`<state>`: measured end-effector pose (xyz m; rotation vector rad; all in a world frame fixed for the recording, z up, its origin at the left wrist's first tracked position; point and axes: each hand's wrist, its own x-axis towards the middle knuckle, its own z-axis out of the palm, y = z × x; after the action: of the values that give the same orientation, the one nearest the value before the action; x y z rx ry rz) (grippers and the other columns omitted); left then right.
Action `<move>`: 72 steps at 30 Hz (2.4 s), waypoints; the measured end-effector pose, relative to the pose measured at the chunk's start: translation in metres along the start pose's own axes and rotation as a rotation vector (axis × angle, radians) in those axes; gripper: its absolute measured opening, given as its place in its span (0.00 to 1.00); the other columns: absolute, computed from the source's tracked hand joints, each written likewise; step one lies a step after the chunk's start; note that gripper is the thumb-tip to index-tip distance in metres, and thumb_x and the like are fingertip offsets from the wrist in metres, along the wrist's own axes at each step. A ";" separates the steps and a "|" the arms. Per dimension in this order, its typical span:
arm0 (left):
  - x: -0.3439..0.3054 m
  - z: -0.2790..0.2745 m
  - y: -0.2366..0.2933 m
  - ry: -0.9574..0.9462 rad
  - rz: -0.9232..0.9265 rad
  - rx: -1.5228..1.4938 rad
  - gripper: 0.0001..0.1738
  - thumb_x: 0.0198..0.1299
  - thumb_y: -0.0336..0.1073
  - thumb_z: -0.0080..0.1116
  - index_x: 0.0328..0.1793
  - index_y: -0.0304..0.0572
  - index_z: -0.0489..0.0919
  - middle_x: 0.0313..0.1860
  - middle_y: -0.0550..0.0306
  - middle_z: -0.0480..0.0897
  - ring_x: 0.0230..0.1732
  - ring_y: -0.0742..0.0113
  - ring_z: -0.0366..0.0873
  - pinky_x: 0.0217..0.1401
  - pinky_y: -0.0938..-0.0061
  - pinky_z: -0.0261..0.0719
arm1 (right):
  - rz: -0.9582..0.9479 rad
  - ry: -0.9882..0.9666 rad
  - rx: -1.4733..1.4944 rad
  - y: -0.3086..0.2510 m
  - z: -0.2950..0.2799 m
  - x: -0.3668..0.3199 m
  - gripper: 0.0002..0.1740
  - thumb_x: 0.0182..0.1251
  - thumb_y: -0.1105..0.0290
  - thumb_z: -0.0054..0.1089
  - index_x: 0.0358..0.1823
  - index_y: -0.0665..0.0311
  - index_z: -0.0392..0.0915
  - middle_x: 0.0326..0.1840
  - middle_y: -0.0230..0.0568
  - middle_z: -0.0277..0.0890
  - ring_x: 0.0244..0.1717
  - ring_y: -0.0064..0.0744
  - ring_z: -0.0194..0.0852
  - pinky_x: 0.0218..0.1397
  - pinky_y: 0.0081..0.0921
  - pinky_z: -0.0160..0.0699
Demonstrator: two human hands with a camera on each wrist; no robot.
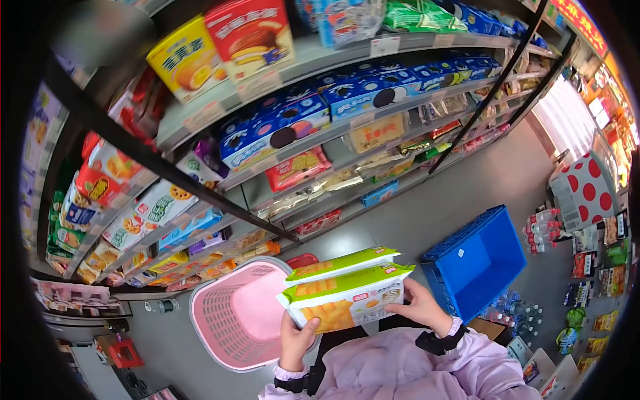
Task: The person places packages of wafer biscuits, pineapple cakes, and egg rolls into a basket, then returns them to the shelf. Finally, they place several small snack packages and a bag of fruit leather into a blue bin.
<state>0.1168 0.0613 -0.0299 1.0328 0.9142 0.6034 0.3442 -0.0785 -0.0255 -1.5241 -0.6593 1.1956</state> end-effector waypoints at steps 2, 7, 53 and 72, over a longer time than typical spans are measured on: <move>0.014 0.020 -0.018 -0.041 0.010 0.007 0.28 0.50 0.32 0.63 0.55 0.34 0.65 0.48 0.55 0.74 0.48 0.69 0.72 0.52 0.73 0.69 | -0.007 0.025 0.012 0.004 -0.029 -0.001 0.31 0.49 0.75 0.66 0.54 0.72 0.62 0.51 0.42 0.68 0.52 0.29 0.69 0.54 0.26 0.70; 0.036 0.085 -0.029 -0.072 0.018 0.082 0.28 0.51 0.31 0.62 0.57 0.34 0.64 0.50 0.56 0.73 0.50 0.70 0.71 0.54 0.74 0.68 | -0.024 0.081 0.085 0.001 -0.093 0.006 0.32 0.48 0.78 0.66 0.55 0.71 0.61 0.53 0.41 0.67 0.54 0.30 0.67 0.57 0.27 0.66; 0.301 0.041 -0.243 0.411 -0.290 0.105 0.30 0.50 0.47 0.61 0.49 0.26 0.71 0.41 0.48 0.79 0.41 0.67 0.77 0.44 0.76 0.73 | 0.304 -0.219 -0.001 0.204 -0.132 0.351 0.25 0.52 0.71 0.64 0.52 0.69 0.67 0.42 0.40 0.75 0.40 0.25 0.74 0.46 0.20 0.70; 0.461 -0.020 -0.267 0.377 0.410 0.676 0.14 0.54 0.39 0.48 0.43 0.42 0.76 0.45 0.48 0.75 0.46 0.52 0.73 0.50 0.69 0.71 | 0.127 -0.037 0.206 0.302 -0.166 0.527 0.16 0.57 0.79 0.56 0.47 0.61 0.69 0.47 0.33 0.71 0.49 0.29 0.69 0.51 0.26 0.70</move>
<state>0.3348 0.3250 -0.4387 1.7794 1.2930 0.8766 0.6303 0.2227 -0.4984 -1.3891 -0.4537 1.3474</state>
